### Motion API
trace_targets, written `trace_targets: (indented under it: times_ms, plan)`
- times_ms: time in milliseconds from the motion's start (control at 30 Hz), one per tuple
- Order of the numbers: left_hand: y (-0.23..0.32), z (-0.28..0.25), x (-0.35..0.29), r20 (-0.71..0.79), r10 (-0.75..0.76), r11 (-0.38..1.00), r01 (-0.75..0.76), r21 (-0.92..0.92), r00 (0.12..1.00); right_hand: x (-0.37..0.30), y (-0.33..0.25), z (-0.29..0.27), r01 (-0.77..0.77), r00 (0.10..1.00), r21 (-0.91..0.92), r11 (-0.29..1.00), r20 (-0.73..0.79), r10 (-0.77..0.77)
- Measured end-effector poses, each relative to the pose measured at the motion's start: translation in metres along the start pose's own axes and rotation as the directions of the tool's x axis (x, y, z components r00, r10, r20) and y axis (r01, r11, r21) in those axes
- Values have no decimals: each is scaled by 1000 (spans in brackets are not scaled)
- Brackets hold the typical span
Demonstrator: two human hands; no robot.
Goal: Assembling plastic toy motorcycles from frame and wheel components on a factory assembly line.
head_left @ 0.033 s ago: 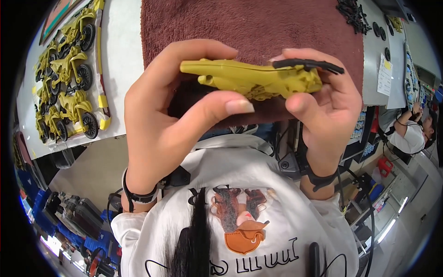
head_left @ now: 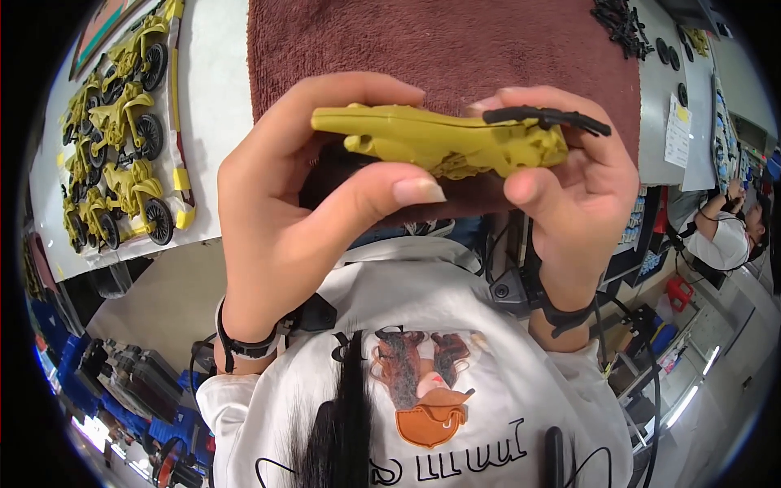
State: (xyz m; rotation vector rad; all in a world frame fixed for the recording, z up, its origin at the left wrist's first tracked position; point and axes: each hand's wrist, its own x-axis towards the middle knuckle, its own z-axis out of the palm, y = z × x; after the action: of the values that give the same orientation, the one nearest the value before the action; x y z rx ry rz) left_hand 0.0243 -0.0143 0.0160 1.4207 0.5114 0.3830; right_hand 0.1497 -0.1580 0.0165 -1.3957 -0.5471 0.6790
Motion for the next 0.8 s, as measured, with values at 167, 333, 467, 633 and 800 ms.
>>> trace_targets:
  times_ms: [167,333,467,633,800]
  plan:
    - [-3,-2,-4,31,80,997,-80,12,996,-4,1,-5,198,977,-163,967,110,-182]
    - [-3,-4,-4,51,207,978,-206,-18,977,-6,1,-6,304,947,-87,949,133,-291]
    - [2,-3,5,32,74,997,-75,20,997,-1,-10,0,7,1000,101,995,1,-7]
    - [-5,-2,0,208,115,993,-117,-2,971,3,-2,-5,-113,993,360,926,62,97]
    - [2,7,-4,7,-72,990,73,-118,997,2,-6,2,-75,994,111,991,89,65]
